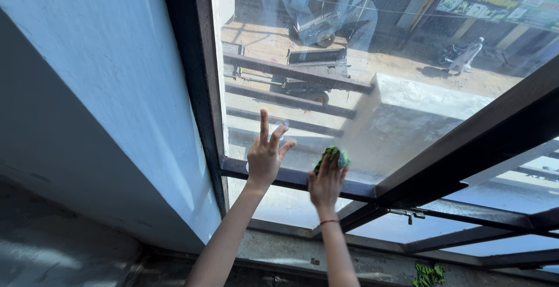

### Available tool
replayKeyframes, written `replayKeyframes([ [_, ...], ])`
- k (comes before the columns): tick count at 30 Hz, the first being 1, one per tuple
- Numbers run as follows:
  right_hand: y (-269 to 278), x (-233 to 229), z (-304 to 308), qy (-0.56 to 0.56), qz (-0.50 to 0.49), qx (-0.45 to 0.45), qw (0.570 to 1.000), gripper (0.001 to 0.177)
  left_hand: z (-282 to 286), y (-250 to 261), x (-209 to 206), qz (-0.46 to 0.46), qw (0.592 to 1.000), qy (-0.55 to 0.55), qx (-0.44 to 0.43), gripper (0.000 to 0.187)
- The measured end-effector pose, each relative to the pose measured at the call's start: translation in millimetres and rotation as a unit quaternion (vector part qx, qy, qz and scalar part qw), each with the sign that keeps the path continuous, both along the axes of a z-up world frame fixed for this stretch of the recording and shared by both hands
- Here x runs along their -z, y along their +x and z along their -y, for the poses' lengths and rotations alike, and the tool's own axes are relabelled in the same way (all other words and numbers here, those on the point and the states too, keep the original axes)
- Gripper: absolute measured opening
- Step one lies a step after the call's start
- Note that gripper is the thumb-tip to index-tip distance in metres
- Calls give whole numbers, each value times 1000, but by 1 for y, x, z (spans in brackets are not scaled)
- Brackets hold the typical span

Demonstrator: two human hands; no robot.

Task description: The person cleans a large glass window pane using a green cloth and a spray bottle. They repeatedly spray the glass surface and wipe it with the cloth in broad strokes, working across the window area while standing on a balcony.

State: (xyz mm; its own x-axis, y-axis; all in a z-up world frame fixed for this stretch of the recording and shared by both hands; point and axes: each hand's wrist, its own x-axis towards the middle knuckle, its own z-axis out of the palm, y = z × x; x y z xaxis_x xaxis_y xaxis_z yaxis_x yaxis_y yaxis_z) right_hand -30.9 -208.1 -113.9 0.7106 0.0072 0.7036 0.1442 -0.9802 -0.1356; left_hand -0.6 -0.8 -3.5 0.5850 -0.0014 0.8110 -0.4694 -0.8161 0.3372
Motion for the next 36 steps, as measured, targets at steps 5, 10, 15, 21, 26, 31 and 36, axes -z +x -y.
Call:
replayKeyframes([
  [5,63,-120,49,-28,122,82,989,70,-1,0,-5,11,1000,3,2,64],
  [10,88,-279,66,-40,219,165,961,76,-2,1,-4,15,1000,3,-5,61],
  [15,79,-311,51,1,260,162,952,76,-2,2,0,23,1000,-1,9,60],
  [21,65,-225,50,59,257,94,960,76,-2,7,2,31,999,8,1,61],
  [26,71,-115,60,29,244,108,963,70,-1,5,5,32,999,7,-1,61],
  [31,41,-42,22,61,112,100,987,82,0,5,5,22,1000,1,4,64],
  [36,-9,-27,-32,113,-61,32,991,96,-1,0,3,28,1000,-6,-3,64],
])
